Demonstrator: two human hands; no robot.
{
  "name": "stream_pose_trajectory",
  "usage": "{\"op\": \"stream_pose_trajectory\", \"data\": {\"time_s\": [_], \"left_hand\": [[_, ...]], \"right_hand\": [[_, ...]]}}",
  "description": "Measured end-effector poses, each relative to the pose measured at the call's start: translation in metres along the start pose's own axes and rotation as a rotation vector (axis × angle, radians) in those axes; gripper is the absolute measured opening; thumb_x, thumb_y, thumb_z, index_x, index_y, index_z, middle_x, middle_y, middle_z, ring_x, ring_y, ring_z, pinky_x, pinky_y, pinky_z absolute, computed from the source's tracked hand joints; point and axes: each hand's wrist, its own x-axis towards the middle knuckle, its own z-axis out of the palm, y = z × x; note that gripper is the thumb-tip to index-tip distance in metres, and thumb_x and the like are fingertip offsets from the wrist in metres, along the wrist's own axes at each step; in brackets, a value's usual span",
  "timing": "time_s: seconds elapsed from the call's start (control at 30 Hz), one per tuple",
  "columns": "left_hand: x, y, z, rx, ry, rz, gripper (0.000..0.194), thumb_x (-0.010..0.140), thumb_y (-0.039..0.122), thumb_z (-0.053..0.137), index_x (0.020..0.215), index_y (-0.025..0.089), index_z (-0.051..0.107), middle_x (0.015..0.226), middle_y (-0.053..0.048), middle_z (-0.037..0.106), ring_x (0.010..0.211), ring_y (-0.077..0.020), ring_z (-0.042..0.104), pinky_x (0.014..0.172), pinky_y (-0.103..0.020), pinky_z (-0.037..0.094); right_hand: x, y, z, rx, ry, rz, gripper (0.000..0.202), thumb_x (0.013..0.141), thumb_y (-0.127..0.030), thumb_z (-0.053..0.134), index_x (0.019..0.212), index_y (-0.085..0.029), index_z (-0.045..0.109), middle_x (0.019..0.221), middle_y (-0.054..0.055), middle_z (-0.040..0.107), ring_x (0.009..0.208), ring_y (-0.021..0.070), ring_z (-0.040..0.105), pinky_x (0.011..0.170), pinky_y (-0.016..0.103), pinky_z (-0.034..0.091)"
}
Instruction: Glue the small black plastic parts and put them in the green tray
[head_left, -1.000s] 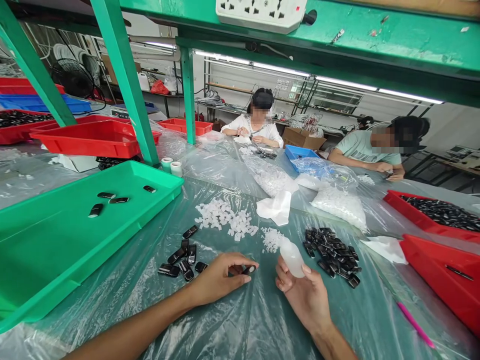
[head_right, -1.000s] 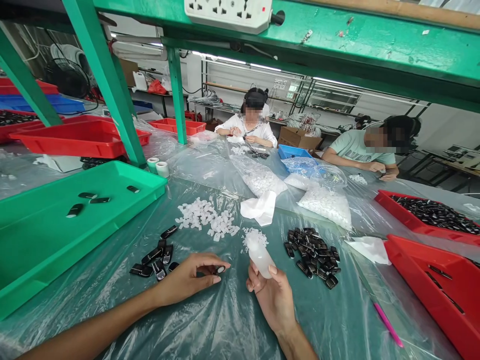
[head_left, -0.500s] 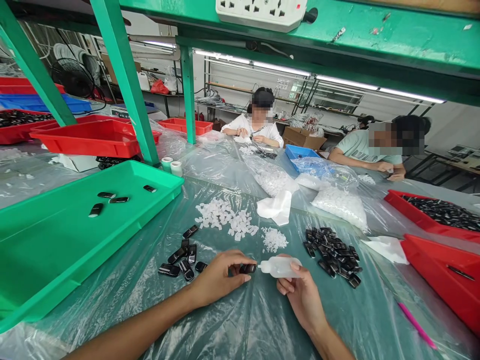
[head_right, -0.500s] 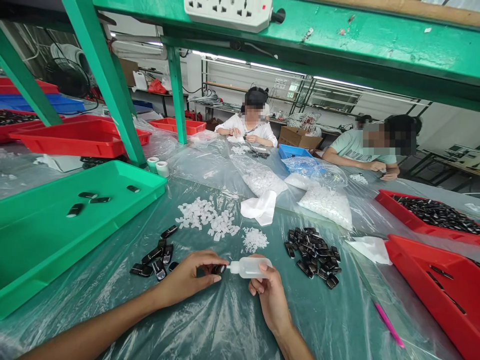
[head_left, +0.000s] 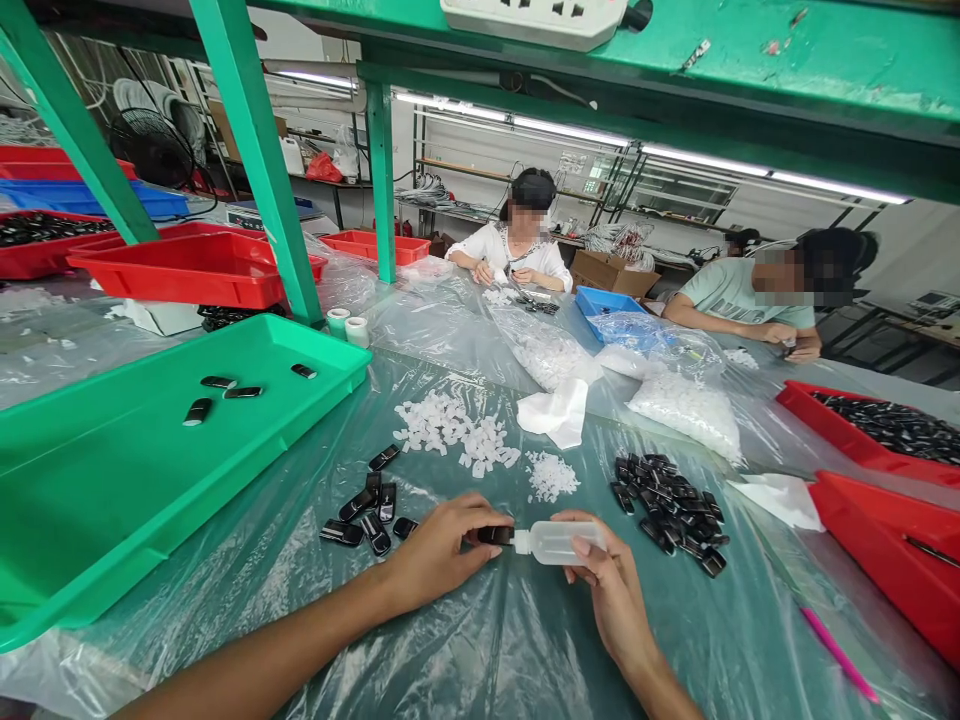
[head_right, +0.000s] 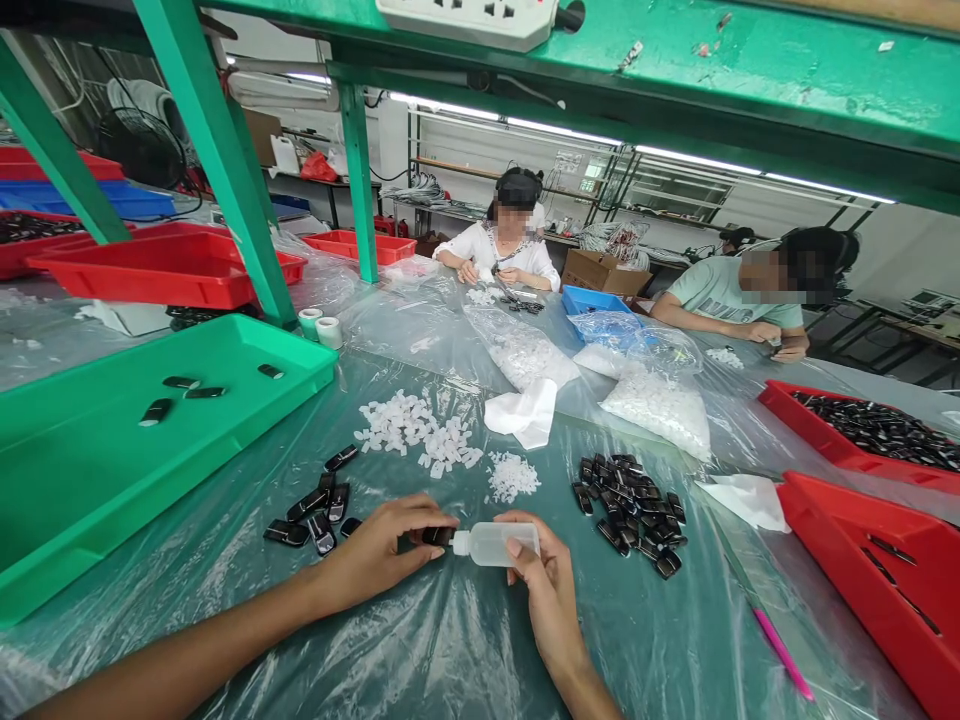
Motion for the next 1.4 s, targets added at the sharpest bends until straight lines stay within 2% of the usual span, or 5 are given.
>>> {"op": "stream_pose_trajectory", "data": {"time_s": [0.2,0.53,0.77,0.97,1.4], "left_hand": [[0.000,0.002,-0.001,-0.002,-0.010,-0.008,0.025,0.085,0.026,0.054,0.108,0.026,0.063,0.093,-0.005,0.059,0.079,-0.0179,0.054,0.057,-0.021,0.037],[0.000,-0.001,0.001,-0.005,-0.020,-0.021,0.026,0.085,0.027,0.054,0.110,0.026,0.061,0.095,-0.006,0.057,0.078,-0.0184,0.054,0.056,-0.021,0.037],[-0.001,0.001,0.000,0.070,-0.013,-0.009,0.016,0.082,0.023,0.058,0.098,0.024,0.062,0.092,-0.004,0.058,0.076,-0.0176,0.053,0.059,-0.022,0.036],[-0.003,0.001,0.001,0.099,-0.018,-0.051,0.007,0.082,0.025,0.057,0.085,0.019,0.054,0.074,-0.001,0.057,0.060,-0.0140,0.048,0.050,-0.020,0.030],[-0.003,0.001,-0.001,-0.032,-0.054,-0.002,0.028,0.087,0.023,0.050,0.114,0.027,0.058,0.102,-0.004,0.062,0.085,-0.0181,0.057,0.069,-0.023,0.043]], "right_hand": [[-0.002,0.001,-0.001,-0.087,0.064,-0.063,0.025,0.079,-0.039,0.056,0.093,-0.020,0.064,0.076,0.004,0.060,0.058,0.0150,0.047,0.051,0.025,0.038],[-0.005,-0.006,0.000,-0.161,0.048,-0.077,0.027,0.079,-0.042,0.054,0.092,-0.020,0.063,0.081,0.006,0.062,0.066,0.0197,0.052,0.053,0.025,0.041],[-0.010,-0.010,0.003,-0.184,0.064,-0.130,0.024,0.077,-0.041,0.057,0.090,-0.022,0.064,0.081,0.005,0.064,0.067,0.0196,0.056,0.055,0.025,0.045],[-0.012,-0.011,0.003,-0.245,0.029,-0.188,0.024,0.076,-0.039,0.057,0.089,-0.021,0.064,0.082,0.006,0.064,0.070,0.0214,0.058,0.057,0.026,0.046],[-0.010,-0.007,0.000,-0.243,0.074,-0.210,0.025,0.077,-0.038,0.057,0.091,-0.019,0.063,0.085,0.007,0.064,0.071,0.0216,0.058,0.059,0.027,0.047]]}}
